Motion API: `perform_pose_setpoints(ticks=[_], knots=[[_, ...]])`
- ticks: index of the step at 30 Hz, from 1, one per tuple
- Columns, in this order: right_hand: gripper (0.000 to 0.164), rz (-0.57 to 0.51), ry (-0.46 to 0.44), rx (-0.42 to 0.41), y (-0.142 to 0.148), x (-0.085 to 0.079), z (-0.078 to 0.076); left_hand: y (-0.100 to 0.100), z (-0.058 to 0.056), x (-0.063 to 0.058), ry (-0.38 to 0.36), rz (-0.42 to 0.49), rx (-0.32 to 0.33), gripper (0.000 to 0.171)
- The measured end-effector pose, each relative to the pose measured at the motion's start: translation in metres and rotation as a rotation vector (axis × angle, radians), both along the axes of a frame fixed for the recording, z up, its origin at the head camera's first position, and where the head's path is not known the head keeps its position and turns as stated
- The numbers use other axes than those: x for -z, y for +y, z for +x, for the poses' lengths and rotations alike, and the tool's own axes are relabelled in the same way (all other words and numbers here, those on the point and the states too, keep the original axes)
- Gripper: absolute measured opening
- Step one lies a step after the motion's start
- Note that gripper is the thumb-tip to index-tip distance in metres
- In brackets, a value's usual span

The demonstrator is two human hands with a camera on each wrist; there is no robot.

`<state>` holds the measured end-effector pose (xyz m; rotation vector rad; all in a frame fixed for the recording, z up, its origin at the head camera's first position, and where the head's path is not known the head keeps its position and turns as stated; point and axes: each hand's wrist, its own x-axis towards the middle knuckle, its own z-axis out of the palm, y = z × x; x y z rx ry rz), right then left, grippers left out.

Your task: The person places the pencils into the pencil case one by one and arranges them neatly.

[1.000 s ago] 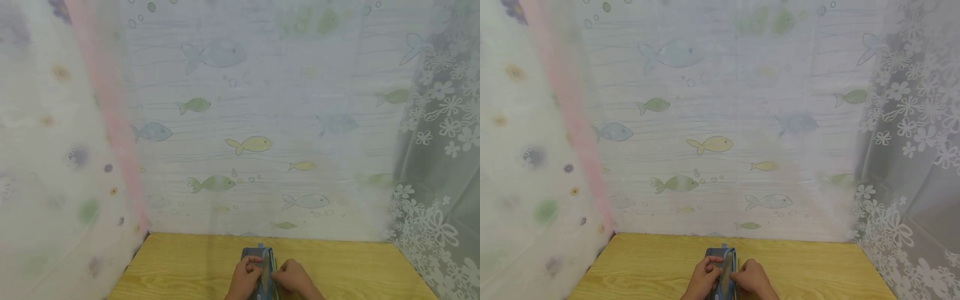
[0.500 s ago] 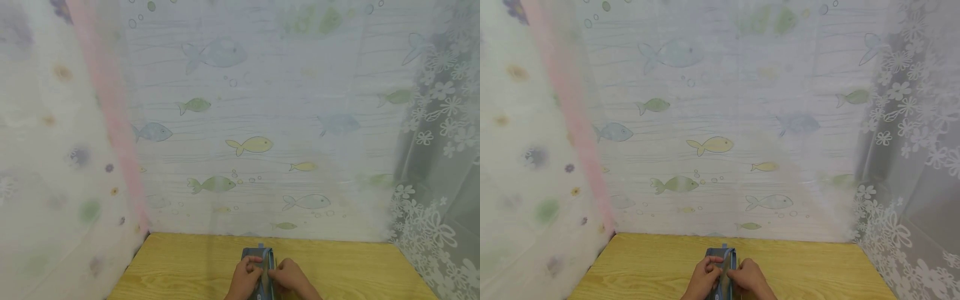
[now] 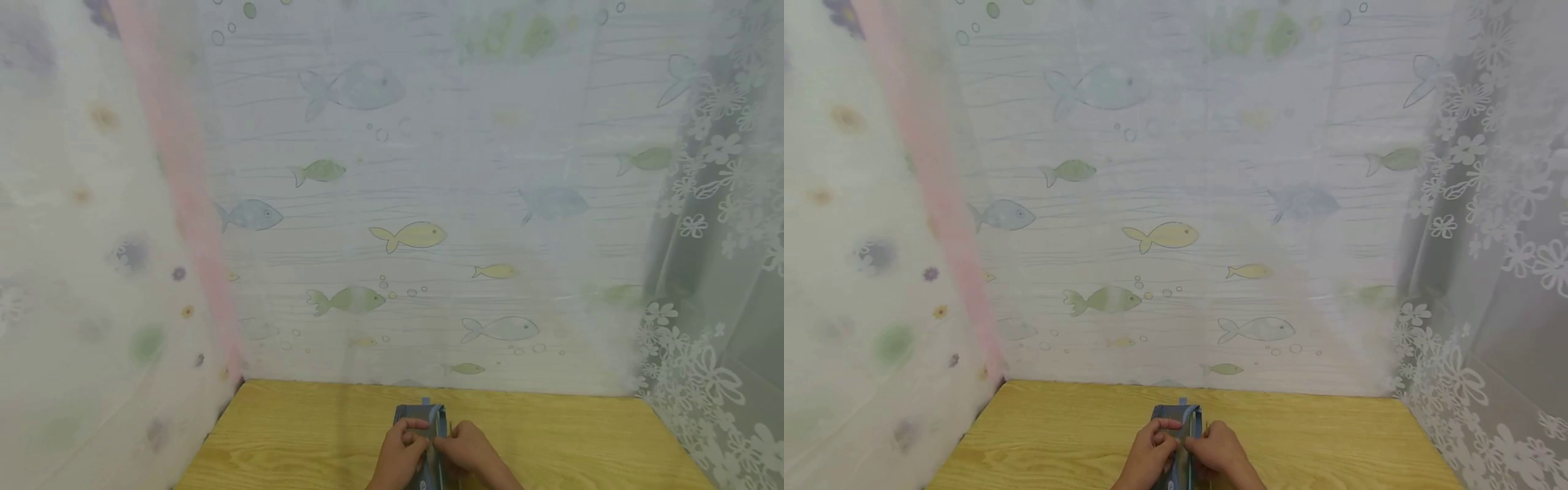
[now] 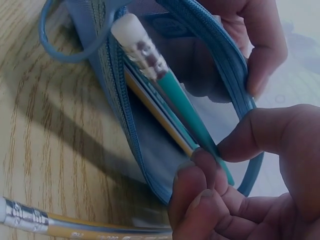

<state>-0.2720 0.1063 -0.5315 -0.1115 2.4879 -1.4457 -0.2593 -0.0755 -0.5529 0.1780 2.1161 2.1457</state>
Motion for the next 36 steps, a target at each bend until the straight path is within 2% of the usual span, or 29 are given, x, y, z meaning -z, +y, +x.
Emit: perform_pose_setpoints(ticks=[9,17,24,30,36], knots=[[0.031,0.009,-0.002,0.004,-0.0017,0.0051,-0.0053,-0.0001,0.0006,-0.0007,-0.018,-0.007,-0.004,0.032],[0.04,-0.015,0.018,-0.006,-0.007,0.0019,-0.0033,0.0003,-0.0007,0.0001,0.014,-0.011,-0.021,0.032],[0.04,0.005,0.016,-0.008,-0.0078,0.0018,-0.0031,0.0015,-0.0014,0.0006,-0.01,-0.013,-0.025,0.032],[0.037,-0.004,0.016,-0.014,-0.0076,0.0027,-0.0029,0.001,-0.0016,0.0013,0.001,-0.015,-0.021,0.031],[0.041,-0.024,0.023,-0.026,-0.0084,0.0016,-0.0004,0.0008,-0.0013,0.0011,-0.014,-0.017,-0.025,0.031]])
